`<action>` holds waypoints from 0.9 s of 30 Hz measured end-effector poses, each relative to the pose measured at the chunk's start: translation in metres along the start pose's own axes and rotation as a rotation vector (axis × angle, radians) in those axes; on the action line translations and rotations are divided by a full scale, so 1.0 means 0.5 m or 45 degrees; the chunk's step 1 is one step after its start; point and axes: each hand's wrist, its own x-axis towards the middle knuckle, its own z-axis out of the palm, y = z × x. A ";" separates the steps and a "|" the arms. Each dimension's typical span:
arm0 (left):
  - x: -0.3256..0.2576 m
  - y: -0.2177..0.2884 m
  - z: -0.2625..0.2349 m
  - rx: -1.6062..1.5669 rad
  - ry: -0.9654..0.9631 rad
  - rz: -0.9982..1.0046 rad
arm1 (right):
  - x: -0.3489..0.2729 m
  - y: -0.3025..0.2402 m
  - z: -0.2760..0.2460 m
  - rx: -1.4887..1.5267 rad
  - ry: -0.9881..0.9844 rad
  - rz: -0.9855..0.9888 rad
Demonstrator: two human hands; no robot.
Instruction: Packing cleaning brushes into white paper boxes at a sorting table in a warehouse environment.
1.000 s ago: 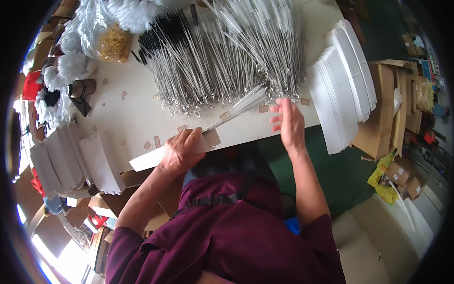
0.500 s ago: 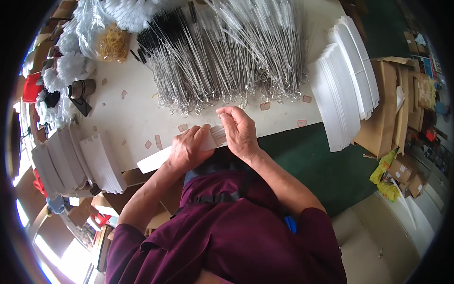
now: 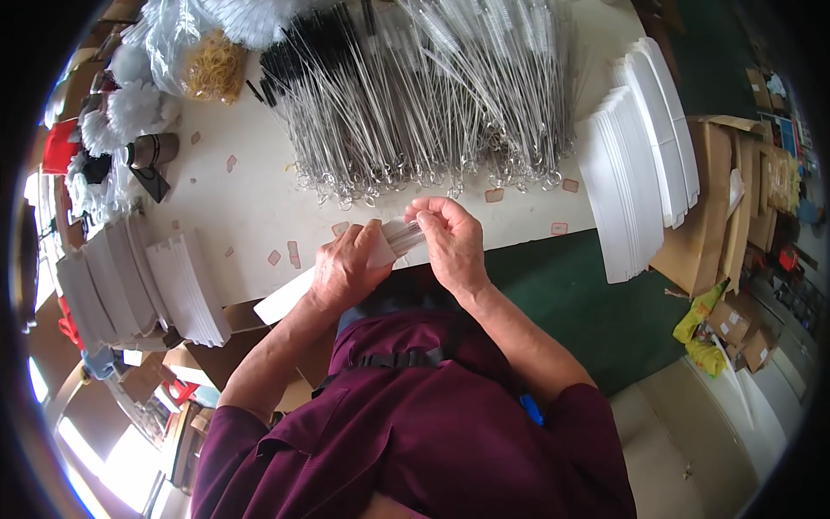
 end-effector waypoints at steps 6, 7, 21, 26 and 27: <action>0.000 0.000 -0.002 0.012 0.025 0.008 | 0.001 0.006 -0.012 -0.143 -0.025 -0.034; -0.001 0.000 -0.003 0.012 0.026 0.009 | 0.001 0.000 -0.015 -0.247 -0.047 -0.011; -0.015 -0.006 0.001 0.098 -0.080 0.077 | -0.009 -0.039 -0.017 -0.707 -0.134 0.238; -0.021 -0.004 0.006 0.096 -0.030 0.103 | -0.021 0.005 -0.007 -0.693 -0.114 0.106; -0.023 -0.004 0.006 0.093 -0.032 0.087 | -0.022 0.011 -0.005 -0.676 -0.067 0.022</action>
